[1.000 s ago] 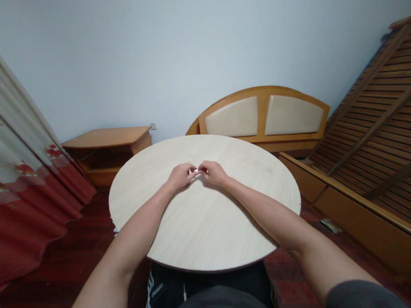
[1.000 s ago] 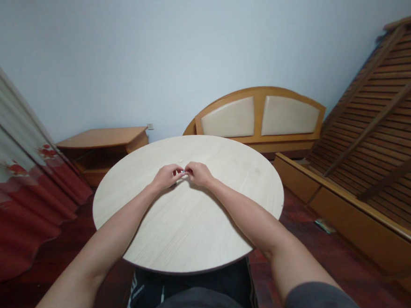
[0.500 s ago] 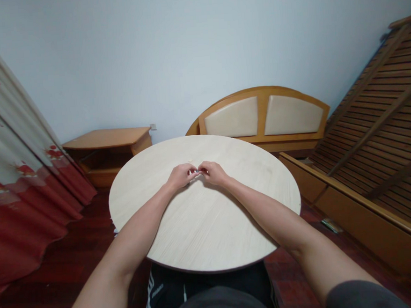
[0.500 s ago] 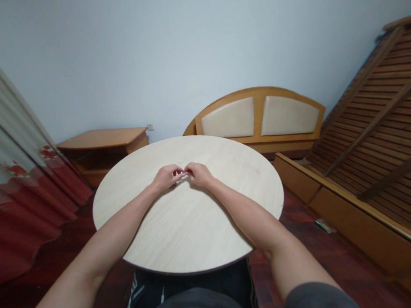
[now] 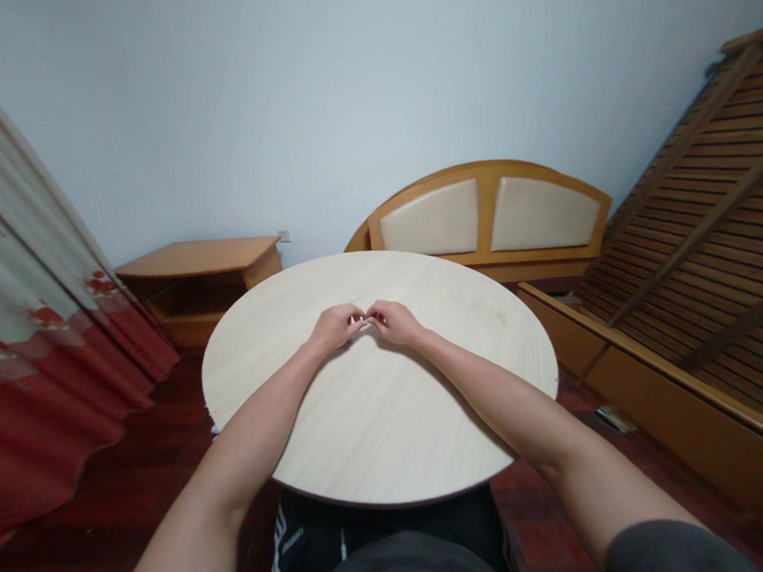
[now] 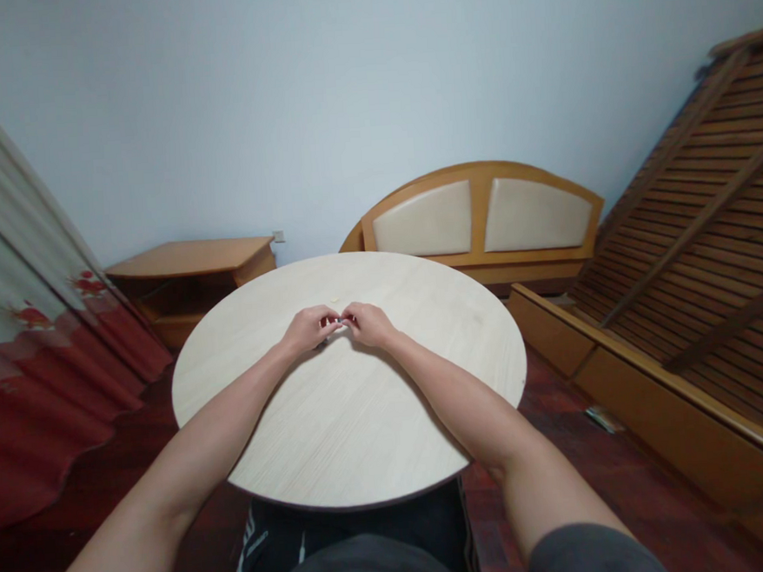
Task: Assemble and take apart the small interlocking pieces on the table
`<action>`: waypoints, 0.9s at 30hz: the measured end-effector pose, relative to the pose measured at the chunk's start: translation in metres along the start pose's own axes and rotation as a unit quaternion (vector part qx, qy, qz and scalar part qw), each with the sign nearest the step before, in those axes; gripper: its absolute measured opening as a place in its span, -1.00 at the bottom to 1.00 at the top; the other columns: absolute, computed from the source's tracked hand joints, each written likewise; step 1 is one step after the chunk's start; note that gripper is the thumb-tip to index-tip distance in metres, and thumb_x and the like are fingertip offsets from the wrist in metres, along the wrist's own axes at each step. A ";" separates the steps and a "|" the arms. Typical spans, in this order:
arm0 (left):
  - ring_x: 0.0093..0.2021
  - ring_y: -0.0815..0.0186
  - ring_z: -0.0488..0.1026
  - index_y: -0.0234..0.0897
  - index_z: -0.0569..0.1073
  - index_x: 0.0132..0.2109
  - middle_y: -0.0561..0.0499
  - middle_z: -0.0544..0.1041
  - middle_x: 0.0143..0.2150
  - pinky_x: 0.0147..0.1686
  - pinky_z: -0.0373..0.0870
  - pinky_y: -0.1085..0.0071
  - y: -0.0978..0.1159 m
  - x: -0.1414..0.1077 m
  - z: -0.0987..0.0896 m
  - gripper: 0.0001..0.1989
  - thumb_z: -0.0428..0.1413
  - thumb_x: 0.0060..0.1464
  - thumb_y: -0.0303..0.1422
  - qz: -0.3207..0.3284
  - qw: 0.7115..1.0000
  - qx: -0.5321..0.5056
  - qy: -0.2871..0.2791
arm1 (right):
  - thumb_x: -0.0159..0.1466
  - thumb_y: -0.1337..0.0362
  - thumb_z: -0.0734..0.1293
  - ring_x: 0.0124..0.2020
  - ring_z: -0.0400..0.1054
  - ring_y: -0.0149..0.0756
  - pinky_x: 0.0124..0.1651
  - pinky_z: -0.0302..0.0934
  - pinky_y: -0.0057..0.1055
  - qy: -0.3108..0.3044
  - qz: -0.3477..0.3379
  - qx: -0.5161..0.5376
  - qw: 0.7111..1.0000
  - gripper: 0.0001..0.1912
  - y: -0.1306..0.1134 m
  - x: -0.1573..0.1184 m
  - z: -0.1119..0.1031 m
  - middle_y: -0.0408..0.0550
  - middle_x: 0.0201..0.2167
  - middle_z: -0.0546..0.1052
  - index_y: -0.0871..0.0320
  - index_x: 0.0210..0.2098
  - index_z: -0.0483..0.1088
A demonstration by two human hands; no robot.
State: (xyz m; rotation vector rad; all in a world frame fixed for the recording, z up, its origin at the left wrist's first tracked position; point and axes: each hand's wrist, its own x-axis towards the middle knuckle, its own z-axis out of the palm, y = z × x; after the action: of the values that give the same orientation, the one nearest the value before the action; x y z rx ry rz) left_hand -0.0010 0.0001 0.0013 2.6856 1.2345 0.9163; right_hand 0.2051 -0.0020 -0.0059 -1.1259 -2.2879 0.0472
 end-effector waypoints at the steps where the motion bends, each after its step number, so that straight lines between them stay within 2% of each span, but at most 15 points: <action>1: -0.33 0.30 0.48 -0.27 0.62 -0.15 -0.03 0.64 -0.26 -0.27 0.31 0.39 0.000 0.000 0.000 -0.80 0.18 0.23 -0.25 -0.001 1.000 -0.001 0.001 | 0.36 0.34 0.31 -0.28 0.39 -0.29 -0.19 0.15 -0.43 0.001 -0.001 0.001 1.000 -0.82 -0.001 0.000 0.000 0.01 -0.25 0.60 0.19 -0.15 0.57; 9: -0.32 0.29 0.50 -0.24 0.63 -0.12 -0.04 0.66 -0.23 -0.26 0.34 0.39 0.004 0.000 -0.003 -0.76 0.18 0.23 -0.19 -0.015 1.000 -0.009 0.004 | 0.35 0.38 0.29 -0.25 0.42 -0.25 -0.18 0.16 -0.41 0.003 -0.009 -0.013 1.000 -0.80 -0.001 0.000 -0.002 0.03 -0.26 0.62 0.19 -0.17 0.58; 20: -0.27 0.26 0.53 -0.23 0.66 -0.13 -0.05 0.68 -0.22 -0.21 0.35 0.39 0.004 0.001 -0.003 -0.80 0.20 0.24 -0.24 -0.035 0.999 -0.001 0.004 | 0.34 0.40 0.29 -0.23 0.44 -0.24 -0.17 0.17 -0.41 0.016 -0.009 -0.013 1.000 -0.79 0.000 0.000 0.000 0.05 -0.23 0.63 0.20 -0.18 0.59; 27: -0.26 0.25 0.54 -0.23 0.66 -0.14 -0.06 0.68 -0.22 -0.22 0.35 0.39 0.004 0.001 -0.004 -0.76 0.17 0.27 -0.19 -0.036 0.999 -0.002 -0.001 | 0.36 0.37 0.30 -0.25 0.43 -0.25 -0.18 0.17 -0.41 0.020 -0.006 -0.007 1.000 -0.79 -0.003 -0.001 -0.001 0.05 -0.26 0.62 0.21 -0.17 0.60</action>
State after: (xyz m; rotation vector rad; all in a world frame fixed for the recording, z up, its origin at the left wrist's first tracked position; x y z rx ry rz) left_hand 0.0002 -0.0029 0.0065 2.6200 1.3190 0.9059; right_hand 0.2035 -0.0047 -0.0048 -1.1100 -2.2642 0.0031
